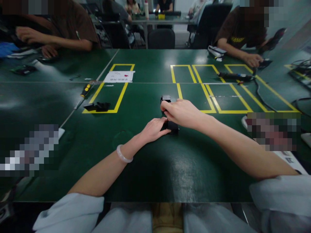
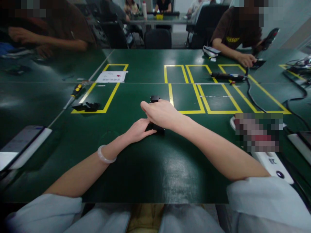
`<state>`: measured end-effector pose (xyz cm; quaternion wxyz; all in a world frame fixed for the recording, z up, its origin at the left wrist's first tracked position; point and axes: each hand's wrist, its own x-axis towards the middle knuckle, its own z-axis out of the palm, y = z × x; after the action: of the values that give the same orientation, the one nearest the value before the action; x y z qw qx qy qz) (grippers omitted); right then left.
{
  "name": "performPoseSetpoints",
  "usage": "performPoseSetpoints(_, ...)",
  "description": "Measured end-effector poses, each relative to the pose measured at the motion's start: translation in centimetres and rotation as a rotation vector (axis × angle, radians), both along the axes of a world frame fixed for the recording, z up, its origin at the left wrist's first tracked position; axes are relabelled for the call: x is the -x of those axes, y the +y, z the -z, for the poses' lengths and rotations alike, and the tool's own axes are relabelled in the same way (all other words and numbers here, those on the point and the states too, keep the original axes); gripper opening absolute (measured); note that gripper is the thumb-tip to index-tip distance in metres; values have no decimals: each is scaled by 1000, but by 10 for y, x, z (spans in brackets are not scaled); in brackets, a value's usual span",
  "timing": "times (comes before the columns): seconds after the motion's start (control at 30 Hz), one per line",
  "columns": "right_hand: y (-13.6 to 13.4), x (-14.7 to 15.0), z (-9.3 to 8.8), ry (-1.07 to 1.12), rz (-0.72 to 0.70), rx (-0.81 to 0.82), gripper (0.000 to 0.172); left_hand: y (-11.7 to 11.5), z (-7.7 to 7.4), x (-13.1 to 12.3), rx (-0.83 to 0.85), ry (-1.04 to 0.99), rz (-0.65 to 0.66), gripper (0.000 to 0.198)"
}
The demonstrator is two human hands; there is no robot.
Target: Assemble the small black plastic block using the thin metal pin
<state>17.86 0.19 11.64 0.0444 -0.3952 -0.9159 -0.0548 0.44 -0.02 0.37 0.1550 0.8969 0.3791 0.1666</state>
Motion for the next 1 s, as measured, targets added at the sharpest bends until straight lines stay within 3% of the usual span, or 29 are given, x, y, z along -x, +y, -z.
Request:
performPoseSetpoints(0.13,-3,-8,-1,96,-12,-21,26,-1,-1,1,14,-10,-7,34)
performPoseSetpoints(0.47,-16,-55,18,454,307,-23,28,-3,-3,2,54,-26,-10,35)
performPoseSetpoints(1.0,-9,-55,35,411,324,2,30,-4,-3,5,61,-13,-24,40)
